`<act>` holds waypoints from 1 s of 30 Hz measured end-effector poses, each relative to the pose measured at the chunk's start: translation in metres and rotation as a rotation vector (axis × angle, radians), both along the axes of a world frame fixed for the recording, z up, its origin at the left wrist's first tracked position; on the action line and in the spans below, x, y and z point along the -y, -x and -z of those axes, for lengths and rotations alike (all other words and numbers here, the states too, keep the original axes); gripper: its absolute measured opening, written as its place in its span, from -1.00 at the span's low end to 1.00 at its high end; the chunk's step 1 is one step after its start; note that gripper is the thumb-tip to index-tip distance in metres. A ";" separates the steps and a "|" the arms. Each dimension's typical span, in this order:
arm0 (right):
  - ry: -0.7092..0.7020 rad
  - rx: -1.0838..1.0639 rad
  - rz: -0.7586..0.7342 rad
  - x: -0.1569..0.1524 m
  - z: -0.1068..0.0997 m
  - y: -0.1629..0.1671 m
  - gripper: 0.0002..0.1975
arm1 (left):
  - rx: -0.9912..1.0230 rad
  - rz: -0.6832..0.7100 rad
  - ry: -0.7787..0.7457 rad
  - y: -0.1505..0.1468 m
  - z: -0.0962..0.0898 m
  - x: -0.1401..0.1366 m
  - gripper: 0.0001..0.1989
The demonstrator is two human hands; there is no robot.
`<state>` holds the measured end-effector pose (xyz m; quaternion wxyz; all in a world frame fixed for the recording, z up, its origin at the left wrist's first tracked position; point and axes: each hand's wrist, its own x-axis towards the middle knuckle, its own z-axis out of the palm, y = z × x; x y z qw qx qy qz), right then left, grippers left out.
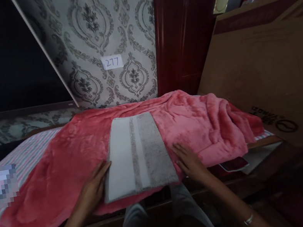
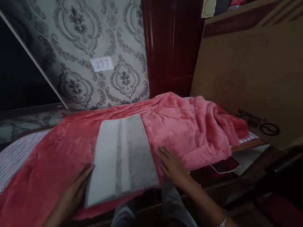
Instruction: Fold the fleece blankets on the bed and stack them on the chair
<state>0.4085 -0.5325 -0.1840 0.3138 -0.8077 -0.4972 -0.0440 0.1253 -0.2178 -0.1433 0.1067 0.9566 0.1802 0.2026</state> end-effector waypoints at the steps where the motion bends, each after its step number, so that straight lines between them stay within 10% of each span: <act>1: 0.046 0.014 0.000 -0.003 -0.001 0.000 -0.39 | -0.029 0.010 -0.027 0.002 -0.001 -0.003 -0.47; 11: 0.269 0.078 -0.043 0.001 -0.014 0.032 0.03 | -0.134 0.200 -0.089 0.020 -0.012 -0.006 -0.31; 30: -0.168 -0.140 -0.236 -0.015 -0.001 0.025 -0.45 | 0.090 0.289 0.131 0.006 -0.013 0.017 -0.49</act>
